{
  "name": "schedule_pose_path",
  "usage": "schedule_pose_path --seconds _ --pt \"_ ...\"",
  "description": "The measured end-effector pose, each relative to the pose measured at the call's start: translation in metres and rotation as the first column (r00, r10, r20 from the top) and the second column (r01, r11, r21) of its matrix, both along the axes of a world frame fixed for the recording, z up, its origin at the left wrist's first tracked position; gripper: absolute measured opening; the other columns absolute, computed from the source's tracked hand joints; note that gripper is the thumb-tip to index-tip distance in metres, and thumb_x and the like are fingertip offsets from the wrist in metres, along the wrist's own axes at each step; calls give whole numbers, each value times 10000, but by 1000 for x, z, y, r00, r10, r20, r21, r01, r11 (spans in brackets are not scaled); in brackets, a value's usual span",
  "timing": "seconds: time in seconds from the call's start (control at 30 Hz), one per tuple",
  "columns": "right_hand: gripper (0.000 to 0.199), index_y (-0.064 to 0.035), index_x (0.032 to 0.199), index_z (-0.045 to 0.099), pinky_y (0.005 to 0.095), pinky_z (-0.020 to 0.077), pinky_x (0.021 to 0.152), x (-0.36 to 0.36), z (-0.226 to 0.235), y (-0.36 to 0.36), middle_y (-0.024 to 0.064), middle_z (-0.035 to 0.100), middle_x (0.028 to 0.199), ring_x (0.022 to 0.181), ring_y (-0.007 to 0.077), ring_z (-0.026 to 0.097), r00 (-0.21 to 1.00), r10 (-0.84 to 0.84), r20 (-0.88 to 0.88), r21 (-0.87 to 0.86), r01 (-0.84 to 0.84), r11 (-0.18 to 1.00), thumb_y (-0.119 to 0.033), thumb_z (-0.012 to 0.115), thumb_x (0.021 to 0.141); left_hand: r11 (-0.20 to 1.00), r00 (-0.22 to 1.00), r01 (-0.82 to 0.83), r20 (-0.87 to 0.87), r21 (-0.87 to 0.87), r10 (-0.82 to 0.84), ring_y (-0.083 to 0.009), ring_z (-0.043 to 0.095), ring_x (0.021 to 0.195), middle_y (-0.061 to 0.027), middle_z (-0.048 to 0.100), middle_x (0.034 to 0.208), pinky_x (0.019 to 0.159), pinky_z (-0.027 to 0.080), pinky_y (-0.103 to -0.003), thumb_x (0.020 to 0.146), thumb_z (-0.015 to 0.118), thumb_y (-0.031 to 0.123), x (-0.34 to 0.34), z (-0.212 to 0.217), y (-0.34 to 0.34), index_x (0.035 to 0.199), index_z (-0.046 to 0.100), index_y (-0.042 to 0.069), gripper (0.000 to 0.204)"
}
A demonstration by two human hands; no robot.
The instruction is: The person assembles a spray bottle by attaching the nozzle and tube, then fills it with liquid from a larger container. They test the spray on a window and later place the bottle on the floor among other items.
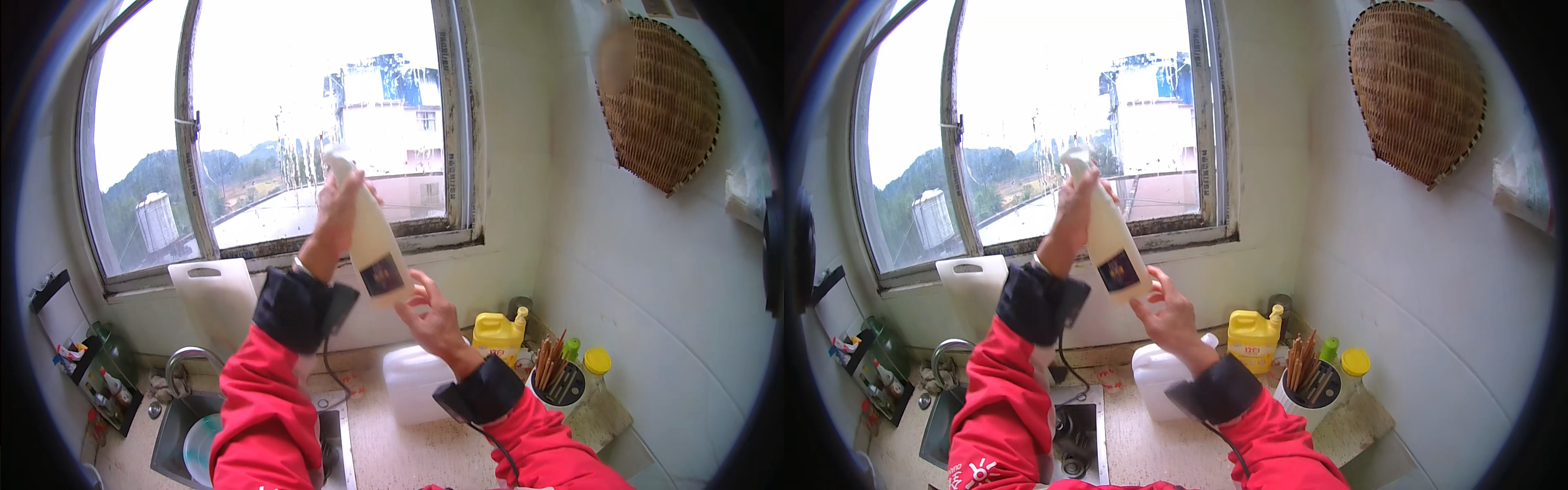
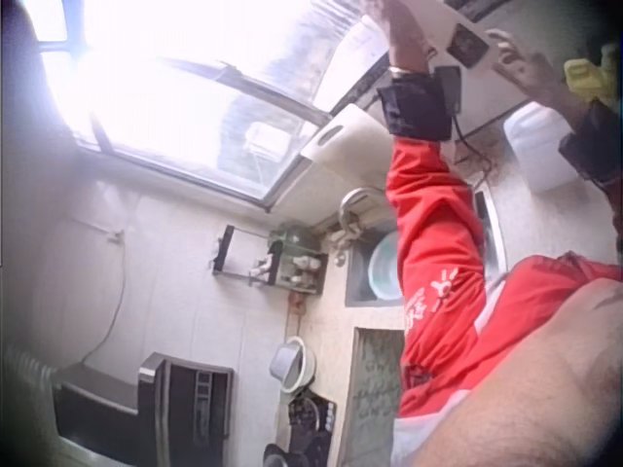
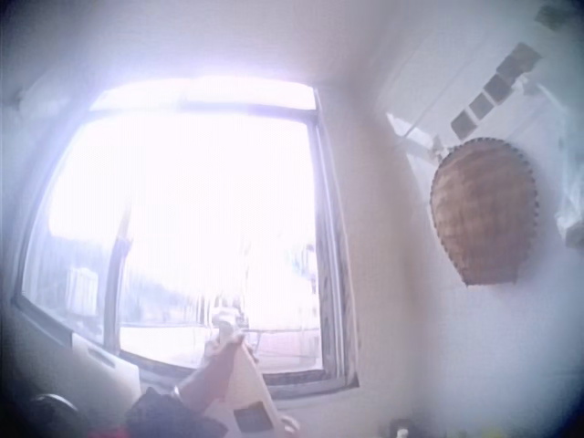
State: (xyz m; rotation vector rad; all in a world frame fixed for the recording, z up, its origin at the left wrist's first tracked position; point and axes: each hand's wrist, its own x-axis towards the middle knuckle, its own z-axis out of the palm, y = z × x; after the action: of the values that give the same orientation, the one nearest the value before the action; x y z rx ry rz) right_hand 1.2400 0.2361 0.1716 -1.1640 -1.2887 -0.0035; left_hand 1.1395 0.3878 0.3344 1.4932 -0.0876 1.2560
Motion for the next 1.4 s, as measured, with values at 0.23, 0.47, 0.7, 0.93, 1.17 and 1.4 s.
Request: schedule_pose_path --seconds 0.23,0.47,0.7,0.93,1.17,1.4 --pt "242 -43 1059 665 331 543 682 7 -139 -83 141 689 934 777 256 686 985 70 155 -134 -49 990 -165 682 849 946 962 -264 125 188 244 -195 641 632 -62 605 727 559 546 -364 915 613 266 4 105 89 916 558 72 202" --pt "141 -42 950 691 312 539 615 29 -255 -202 129 693 863 683 244 681 993 -58 104 -470 101 877 -91 657 822 907 933 -358 127 220 338 -218 658 738 -93 633 899 657 555 -367 903 606 266 -16 108 102 1055 565 48 269" --pt "169 -73 984 681 407 501 595 28 -303 -256 169 642 811 678 341 633 984 -120 134 -538 173 825 -99 623 828 877 897 -441 103 192 429 -219 665 717 -122 634 809 604 553 -364 907 577 214 -18 119 100 1033 571 9 240" --pt "185 -63 994 676 414 496 599 19 -320 -269 173 624 791 690 349 627 991 -114 68 -563 133 815 -92 613 822 883 899 -432 158 185 407 -212 650 658 -111 635 773 605 547 -346 890 609 193 -15 122 98 976 586 7 206" --pt "174 -53 981 673 407 497 607 17 -330 -273 180 626 801 696 363 624 988 -75 134 -521 135 843 -77 615 819 880 897 -442 109 176 428 -212 649 656 -112 653 831 618 542 -353 871 632 200 -20 125 107 968 595 1 224" --pt "159 -49 970 673 406 491 602 12 -319 -273 185 621 785 673 361 613 992 -99 78 -577 126 807 -66 622 820 907 926 -377 66 190 371 -192 647 751 -78 628 893 661 547 -343 878 628 234 -22 115 103 1021 585 43 242"
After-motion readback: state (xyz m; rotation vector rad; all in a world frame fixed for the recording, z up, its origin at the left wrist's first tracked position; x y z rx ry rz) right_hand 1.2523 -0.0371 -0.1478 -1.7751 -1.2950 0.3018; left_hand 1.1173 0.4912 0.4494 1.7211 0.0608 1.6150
